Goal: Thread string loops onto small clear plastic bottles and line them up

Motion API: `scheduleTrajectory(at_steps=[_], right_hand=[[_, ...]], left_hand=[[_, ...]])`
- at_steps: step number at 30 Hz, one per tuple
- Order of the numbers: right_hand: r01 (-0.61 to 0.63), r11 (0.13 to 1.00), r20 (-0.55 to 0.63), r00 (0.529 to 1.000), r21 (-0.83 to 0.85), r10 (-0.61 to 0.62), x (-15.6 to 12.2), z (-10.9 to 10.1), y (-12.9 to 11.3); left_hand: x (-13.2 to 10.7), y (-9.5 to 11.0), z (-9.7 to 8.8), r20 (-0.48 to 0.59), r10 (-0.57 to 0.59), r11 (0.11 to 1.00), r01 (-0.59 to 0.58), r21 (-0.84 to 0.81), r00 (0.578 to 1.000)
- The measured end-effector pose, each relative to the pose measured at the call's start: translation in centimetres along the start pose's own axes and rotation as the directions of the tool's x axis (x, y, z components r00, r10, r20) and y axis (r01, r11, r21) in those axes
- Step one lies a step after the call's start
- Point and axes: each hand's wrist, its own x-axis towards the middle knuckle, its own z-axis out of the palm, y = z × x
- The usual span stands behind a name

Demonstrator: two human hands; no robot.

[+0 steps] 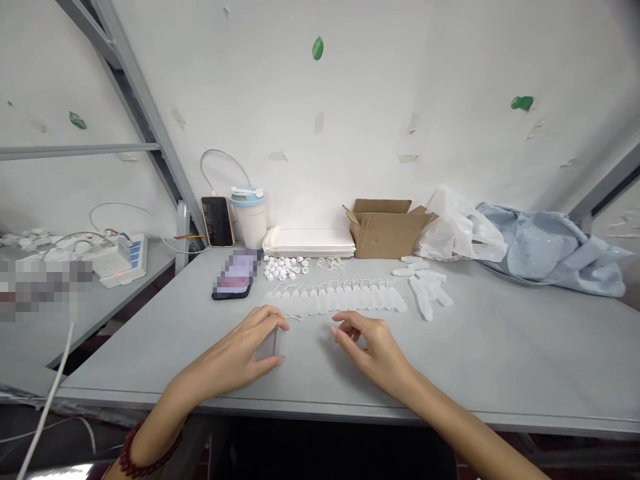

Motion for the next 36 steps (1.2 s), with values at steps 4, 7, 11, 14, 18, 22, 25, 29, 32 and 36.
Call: scheduleTrajectory(at_steps=[4,7,11,14,18,22,25,29,32,36], right_hand=[[0.004,1.0,0.003,1.0,0.003,-0.004,-0.07,-0.01,0.0],[0.01,1.0,-0.003,1.0,0.0,-0.01,-0.04,0.01,0.04],[0.021,1.0,-0.001,1.0,0.002,-0.021,0.05,0.04,0.04],[0.02,1.0,-0.002,1.0,-0.002,-0.02,0.08,0.01,-0.01],[0.016,1.0,0.004,1.0,-0.008,-0.016,0.08,-0.03,0.0],[0.019,1.0,0.002,1.0,-0.008,-0.019,0.07,-0.03,0.03],[0.015,1.0,0.002,1.0,-0.019,-0.015,0.05,-0.02,0.01],[0.017,1.0,0.004,1.0,-0.024,-0.017,0.01,0.02,0.03],[0.026,0.999,0.0,1.0,-0.024,-0.026,-0.02,0.03,0.09],[0.04,0.999,-0.008,0.999,-0.027,-0.04,-0.05,0.04,0.14]], left_hand=[[-0.18,0.14,-0.24,0.03,-0.029,1.0,0.029,0.011,0.999],[-0.18,0.15,-0.37,0.037,-0.033,0.999,0.033,-0.002,0.999],[-0.05,-0.07,-0.4,0.044,-0.024,0.999,0.025,-0.025,0.999],[0.11,-0.16,-0.3,0.034,-0.042,0.999,0.043,-0.03,0.999],[0.37,0.04,-0.04,0.014,-0.059,0.997,0.059,-0.052,0.998],[0.51,0.23,0.1,0.018,-0.076,0.994,0.077,-0.073,0.997],[0.42,0.17,0.01,0.028,-0.098,0.992,0.1,-0.072,0.995],[0.22,-0.02,-0.24,0.039,-0.101,0.993,0.103,-0.066,0.994],[0.14,-0.28,-0.35,0.04,-0.096,0.993,0.099,-0.062,0.995],[0.02,-0.53,-0.42,0.026,-0.097,0.994,0.099,-0.052,0.995]])
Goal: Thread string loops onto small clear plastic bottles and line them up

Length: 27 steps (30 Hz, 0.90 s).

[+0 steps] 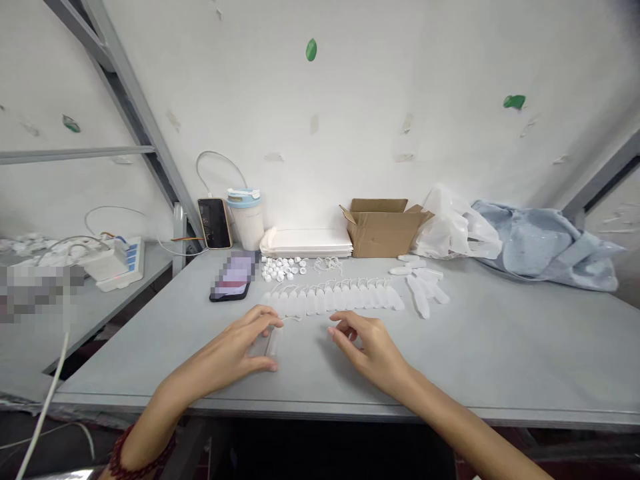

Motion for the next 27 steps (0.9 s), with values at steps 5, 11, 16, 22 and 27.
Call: scheduleTrajectory(at_steps=[5,11,16,22,27], right_hand=[[-0.004,1.0,-0.003,1.0,-0.008,0.004,0.0,0.1,0.1],[0.002,0.999,-0.006,1.0,-0.033,-0.003,0.3,0.3,0.4],[0.0,0.999,0.0,1.0,-0.037,0.0,0.3,0.2,0.2],[0.006,0.999,-0.009,1.0,-0.035,-0.006,0.1,0.2,0.0],[0.018,0.998,-0.005,1.0,-0.053,-0.018,0.1,0.3,0.1]], left_hand=[[-0.1,0.3,-1.0,-0.037,-0.014,0.999,0.016,0.045,0.999],[3.9,0.2,-4.2,-0.151,0.044,0.991,-0.023,0.135,0.988],[12.0,-0.9,-5.4,-0.157,0.129,0.955,-0.08,0.286,0.979],[19.0,-2.3,-3.6,-0.095,0.026,0.89,0.02,0.455,0.995],[20.3,-1.9,-1.7,-0.174,0.006,0.835,0.091,0.542,0.985]])
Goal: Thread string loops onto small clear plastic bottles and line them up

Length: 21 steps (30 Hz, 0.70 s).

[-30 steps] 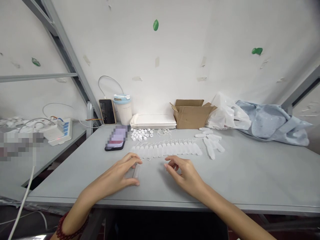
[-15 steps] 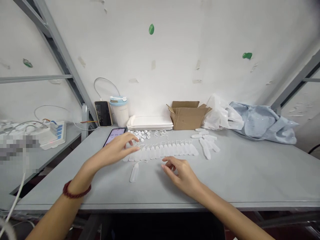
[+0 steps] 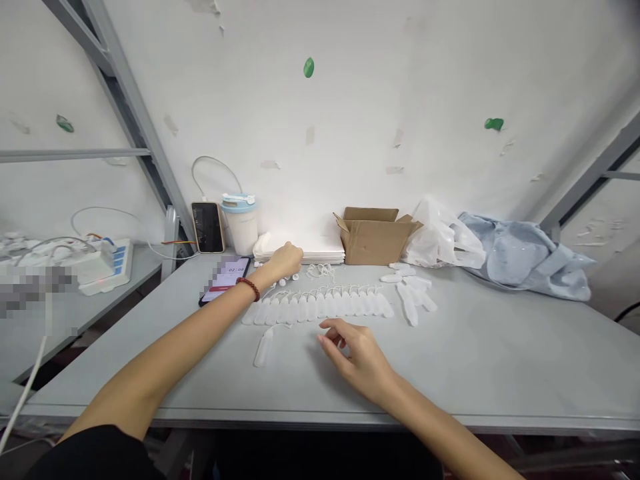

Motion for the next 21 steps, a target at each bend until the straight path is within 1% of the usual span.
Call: scheduleTrajectory(at_steps=[4,7,11,13,15,17,19,21], right_hand=[[0.014,1.0,-0.004,1.0,-0.005,-0.014,-0.1,0.1,0.2],[0.033,0.999,-0.01,0.999,-0.001,-0.033,-0.1,0.2,0.2],[0.04,0.999,-0.016,0.999,-0.017,-0.04,0.0,0.2,0.2],[0.038,0.998,-0.042,0.998,-0.042,-0.04,0.2,-0.5,0.5],[0.017,0.997,-0.098,0.995,-0.07,-0.023,0.6,-2.1,1.3],[-0.056,0.995,-0.175,0.984,-0.087,0.04,1.0,-4.5,2.5],[-0.145,0.978,-0.194,0.974,-0.148,0.115,1.5,-7.4,4.1],[-0.243,0.935,-0.216,0.958,-0.26,0.189,1.8,-9.9,5.8]], left_hand=[[-0.3,1.1,0.6,-0.051,0.01,0.999,-0.008,0.037,0.999],[-0.3,1.3,0.4,-0.078,0.021,1.0,-0.02,0.006,0.997],[-0.3,1.1,-1.3,-0.149,0.013,0.997,-0.025,-0.079,0.989],[-0.7,1.0,-2.4,-0.209,-0.002,0.993,-0.023,-0.117,0.978],[-1.6,0.9,-3.5,-0.289,-0.029,0.982,-0.027,-0.186,0.957],[-2.8,0.9,-4.2,-0.37,-0.072,0.95,-0.05,-0.309,0.926],[-4.0,0.9,-4.6,-0.409,-0.108,0.914,-0.071,-0.4,0.906],[-4.8,0.9,-4.4,-0.431,-0.124,0.899,-0.082,-0.43,0.894]])
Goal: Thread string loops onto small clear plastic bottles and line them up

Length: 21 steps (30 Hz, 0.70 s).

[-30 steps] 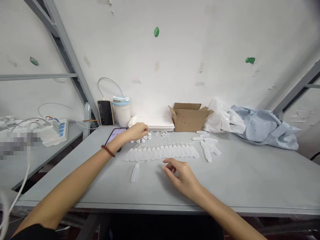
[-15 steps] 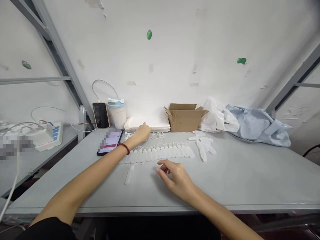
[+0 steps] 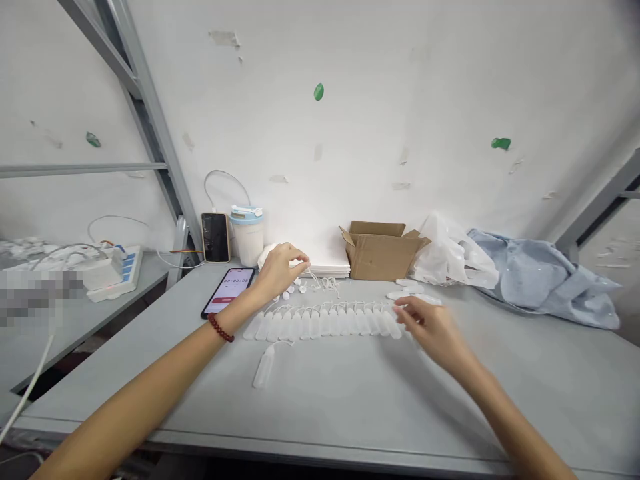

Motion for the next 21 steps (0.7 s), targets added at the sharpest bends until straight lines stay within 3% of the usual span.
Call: scheduleTrajectory(at_steps=[3,6,9,12,15,18,21], right_hand=[[-0.097,0.984,0.012,0.995,-0.146,0.1,1.0,-1.3,2.8],[-0.156,0.968,-0.04,0.988,-0.196,0.151,1.1,-1.0,4.5],[-0.184,0.966,-0.043,0.983,-0.182,0.179,1.0,-0.6,5.2],[-0.243,0.958,-0.023,0.97,-0.152,0.242,1.1,-0.8,5.4],[-0.298,0.942,0.025,0.952,-0.155,0.305,1.1,-1.0,5.5],[-0.302,0.934,0.084,0.943,-0.189,0.322,1.0,-0.9,5.7],[-0.306,0.919,0.083,0.938,-0.249,0.336,1.0,-0.7,5.9]], left_hand=[[-0.8,-0.4,0.5,-0.038,0.005,1.0,-0.005,0.007,0.999],[-1.4,-0.9,1.4,-0.052,0.015,0.999,-0.012,0.049,0.999],[-1.9,-1.2,1.9,-0.028,0.136,0.975,-0.128,0.183,0.99],[-2.2,-1.3,1.8,0.035,0.283,0.896,-0.277,0.348,0.958],[-2.2,-1.7,1.8,0.076,0.343,0.838,-0.342,0.425,0.936],[-2.3,-2.1,1.8,0.036,0.35,0.851,-0.334,0.406,0.936],[-2.4,-2.3,1.7,-0.11,0.265,0.931,-0.225,0.288,0.958]])
